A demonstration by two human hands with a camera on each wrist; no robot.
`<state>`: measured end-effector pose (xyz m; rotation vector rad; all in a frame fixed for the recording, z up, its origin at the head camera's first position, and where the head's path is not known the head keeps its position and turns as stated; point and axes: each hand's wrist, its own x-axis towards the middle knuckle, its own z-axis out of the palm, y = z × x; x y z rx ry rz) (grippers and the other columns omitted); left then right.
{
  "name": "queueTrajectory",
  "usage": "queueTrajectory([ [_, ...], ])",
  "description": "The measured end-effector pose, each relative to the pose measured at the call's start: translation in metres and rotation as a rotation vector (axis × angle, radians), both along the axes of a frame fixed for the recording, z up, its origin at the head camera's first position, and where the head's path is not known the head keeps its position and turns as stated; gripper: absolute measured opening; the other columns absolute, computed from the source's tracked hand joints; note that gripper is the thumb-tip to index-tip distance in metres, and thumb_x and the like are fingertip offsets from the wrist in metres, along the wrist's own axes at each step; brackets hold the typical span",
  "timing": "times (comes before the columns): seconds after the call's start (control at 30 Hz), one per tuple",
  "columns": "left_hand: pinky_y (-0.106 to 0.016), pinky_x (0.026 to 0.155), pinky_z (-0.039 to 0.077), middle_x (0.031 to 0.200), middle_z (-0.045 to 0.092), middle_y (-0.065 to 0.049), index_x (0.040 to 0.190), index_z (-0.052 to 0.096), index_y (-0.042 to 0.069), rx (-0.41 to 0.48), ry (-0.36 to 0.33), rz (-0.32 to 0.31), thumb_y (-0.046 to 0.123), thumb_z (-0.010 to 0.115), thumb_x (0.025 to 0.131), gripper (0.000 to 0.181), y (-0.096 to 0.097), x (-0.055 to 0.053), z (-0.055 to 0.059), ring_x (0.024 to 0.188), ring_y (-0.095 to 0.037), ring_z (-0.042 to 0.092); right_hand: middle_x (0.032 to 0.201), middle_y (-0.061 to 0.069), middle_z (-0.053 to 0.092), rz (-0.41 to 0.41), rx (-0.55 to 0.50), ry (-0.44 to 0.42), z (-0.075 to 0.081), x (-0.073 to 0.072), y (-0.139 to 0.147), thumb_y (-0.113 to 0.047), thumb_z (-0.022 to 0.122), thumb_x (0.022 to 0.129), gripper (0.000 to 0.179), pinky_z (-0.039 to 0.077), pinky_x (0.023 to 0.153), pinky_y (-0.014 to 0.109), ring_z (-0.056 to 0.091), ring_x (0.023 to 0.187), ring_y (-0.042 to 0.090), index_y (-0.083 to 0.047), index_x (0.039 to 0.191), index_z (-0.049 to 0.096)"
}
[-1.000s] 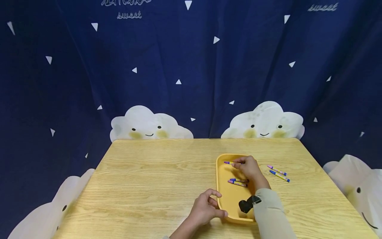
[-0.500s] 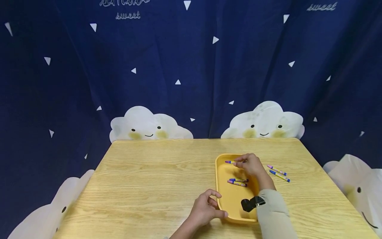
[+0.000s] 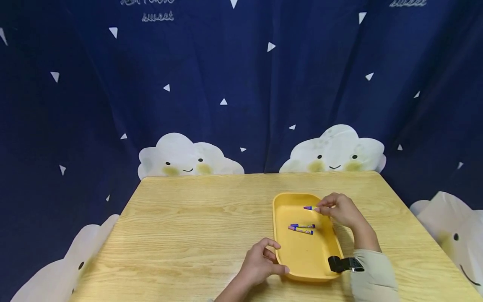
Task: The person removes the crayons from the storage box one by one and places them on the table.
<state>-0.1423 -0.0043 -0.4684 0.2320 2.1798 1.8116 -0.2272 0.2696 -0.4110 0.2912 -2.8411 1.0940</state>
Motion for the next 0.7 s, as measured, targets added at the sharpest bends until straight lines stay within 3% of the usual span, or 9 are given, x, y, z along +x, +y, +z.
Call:
queueTrajectory([
  [0.37,-0.029,0.058,0.046,0.082,0.056,-0.008,0.102,0.059,0.008,0.025,0.004,-0.010,0.005,0.087,0.058,0.052,0.000,0.000,0.000,0.070,-0.017,0.054,0.098,0.015,0.062,-0.123,-0.031,0.006,0.000,0.020,0.038,-0.021,0.072,0.083,0.022,0.045,0.064,0.035,0.054,0.086,0.027,-0.002,0.094,0.071],
  [0.7,-0.028,0.054,0.044,0.081,0.055,-0.008,0.102,0.059,0.008,0.024,-0.006,-0.008,0.005,0.086,0.059,0.051,-0.001,0.001,0.001,0.069,-0.017,0.052,0.100,0.017,0.063,-0.196,-0.063,-0.019,-0.025,0.031,0.066,-0.027,0.071,0.084,0.032,0.043,0.063,0.030,0.050,0.083,0.020,0.001,0.100,0.070],
])
